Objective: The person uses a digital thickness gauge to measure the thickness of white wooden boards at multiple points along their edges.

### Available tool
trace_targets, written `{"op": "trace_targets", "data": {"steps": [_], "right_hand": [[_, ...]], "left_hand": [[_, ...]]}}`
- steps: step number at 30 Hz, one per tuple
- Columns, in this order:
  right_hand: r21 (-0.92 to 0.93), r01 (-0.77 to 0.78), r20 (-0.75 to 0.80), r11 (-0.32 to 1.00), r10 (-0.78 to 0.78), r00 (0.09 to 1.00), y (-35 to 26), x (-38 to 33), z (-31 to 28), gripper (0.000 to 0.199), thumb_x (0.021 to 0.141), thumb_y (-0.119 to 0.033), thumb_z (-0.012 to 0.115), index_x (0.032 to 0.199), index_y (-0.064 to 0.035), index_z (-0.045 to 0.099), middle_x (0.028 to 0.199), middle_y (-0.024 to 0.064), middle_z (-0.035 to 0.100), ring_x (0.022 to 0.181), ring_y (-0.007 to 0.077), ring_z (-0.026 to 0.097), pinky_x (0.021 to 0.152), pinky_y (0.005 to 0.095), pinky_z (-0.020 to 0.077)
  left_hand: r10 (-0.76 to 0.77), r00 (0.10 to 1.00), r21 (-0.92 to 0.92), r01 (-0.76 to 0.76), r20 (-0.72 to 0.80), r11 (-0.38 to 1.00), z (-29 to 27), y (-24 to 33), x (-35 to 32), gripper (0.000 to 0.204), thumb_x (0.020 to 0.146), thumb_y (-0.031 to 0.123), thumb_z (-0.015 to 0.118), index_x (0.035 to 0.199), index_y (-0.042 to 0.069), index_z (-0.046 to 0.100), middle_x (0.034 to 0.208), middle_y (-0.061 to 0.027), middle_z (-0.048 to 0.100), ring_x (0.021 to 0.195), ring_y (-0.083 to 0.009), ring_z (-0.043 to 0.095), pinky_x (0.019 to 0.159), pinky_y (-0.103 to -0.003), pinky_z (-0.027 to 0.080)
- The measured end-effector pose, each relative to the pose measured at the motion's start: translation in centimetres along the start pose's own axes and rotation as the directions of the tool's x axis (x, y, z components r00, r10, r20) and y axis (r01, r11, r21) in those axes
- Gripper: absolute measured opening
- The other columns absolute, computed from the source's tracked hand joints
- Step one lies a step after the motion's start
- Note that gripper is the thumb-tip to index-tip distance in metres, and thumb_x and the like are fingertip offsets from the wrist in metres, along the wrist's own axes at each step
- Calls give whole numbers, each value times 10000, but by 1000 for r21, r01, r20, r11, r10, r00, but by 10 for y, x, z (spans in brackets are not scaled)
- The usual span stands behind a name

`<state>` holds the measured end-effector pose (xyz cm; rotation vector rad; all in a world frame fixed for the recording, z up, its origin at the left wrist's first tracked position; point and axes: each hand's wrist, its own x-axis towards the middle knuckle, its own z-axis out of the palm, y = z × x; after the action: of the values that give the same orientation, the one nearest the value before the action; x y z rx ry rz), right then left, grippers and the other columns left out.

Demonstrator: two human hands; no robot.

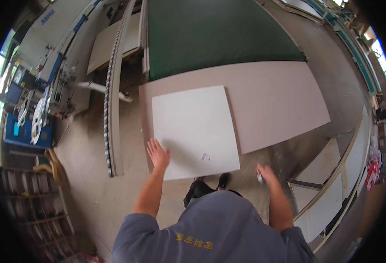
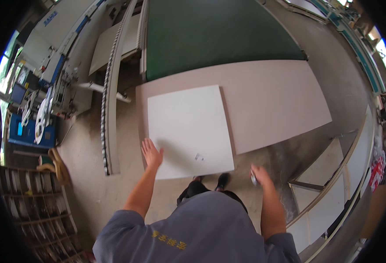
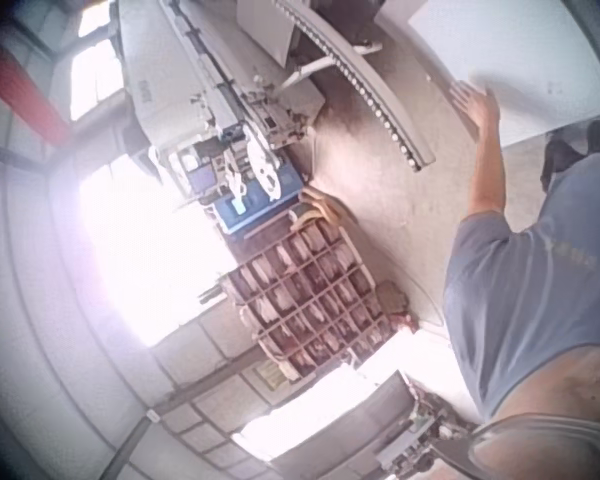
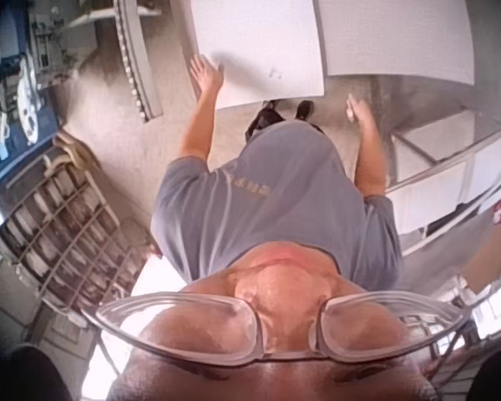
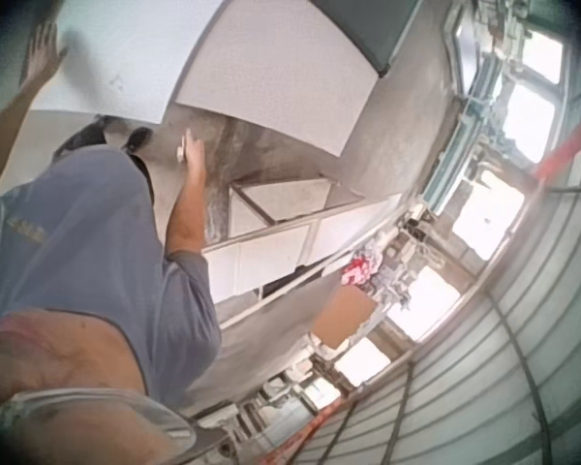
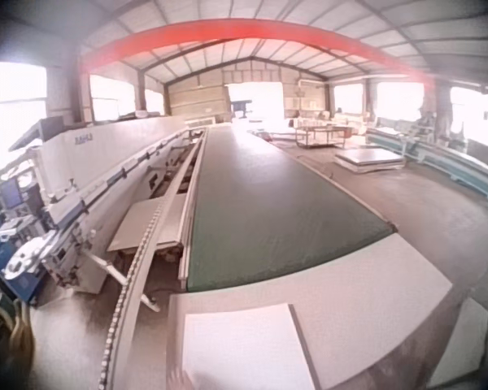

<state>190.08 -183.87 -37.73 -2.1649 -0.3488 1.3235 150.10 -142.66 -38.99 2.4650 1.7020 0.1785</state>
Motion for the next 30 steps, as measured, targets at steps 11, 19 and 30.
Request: {"op": "trace_targets", "data": {"steps": [11, 19, 30], "right_hand": [[271, -533, 98, 801, 528, 844, 312, -180, 135, 454, 1023, -481, 558, 1047, -63, 733, 901, 90, 701, 844, 217, 675, 809, 426, 548], [641, -372, -94, 672, 549, 830, 224, -212, 81, 428, 1030, -404, 541, 1139, -19, 693, 1039, 130, 712, 969, 243, 685, 878, 395, 548], [819, 569, -556, 72, 345, 756, 293, -290, 55, 398, 1035, -334, 516, 1152, 15, 667, 1103, 156, 710, 1032, 273, 683, 900, 382, 546]], "left_hand": [[141, 982, -250, -106, 127, 962, 62, 104, 138, 868, 939, 314, 651, 1583, -79, 222, 1690, -255, 161, 1584, -374, 100, 1291, -482, 66], [885, 432, -730, -546, 176, 412, 123, 376, 54, 567, 940, 280, 681, 1468, 143, 527, 1396, -184, 615, 1209, -356, 632, 1010, -445, 525], [746, -486, -867, -431, 455, 248, 96, 587, -242, 447, 1008, 315, 596, 1368, 49, 610, 1254, -161, 714, 1139, -329, 673, 978, -412, 520]]}}
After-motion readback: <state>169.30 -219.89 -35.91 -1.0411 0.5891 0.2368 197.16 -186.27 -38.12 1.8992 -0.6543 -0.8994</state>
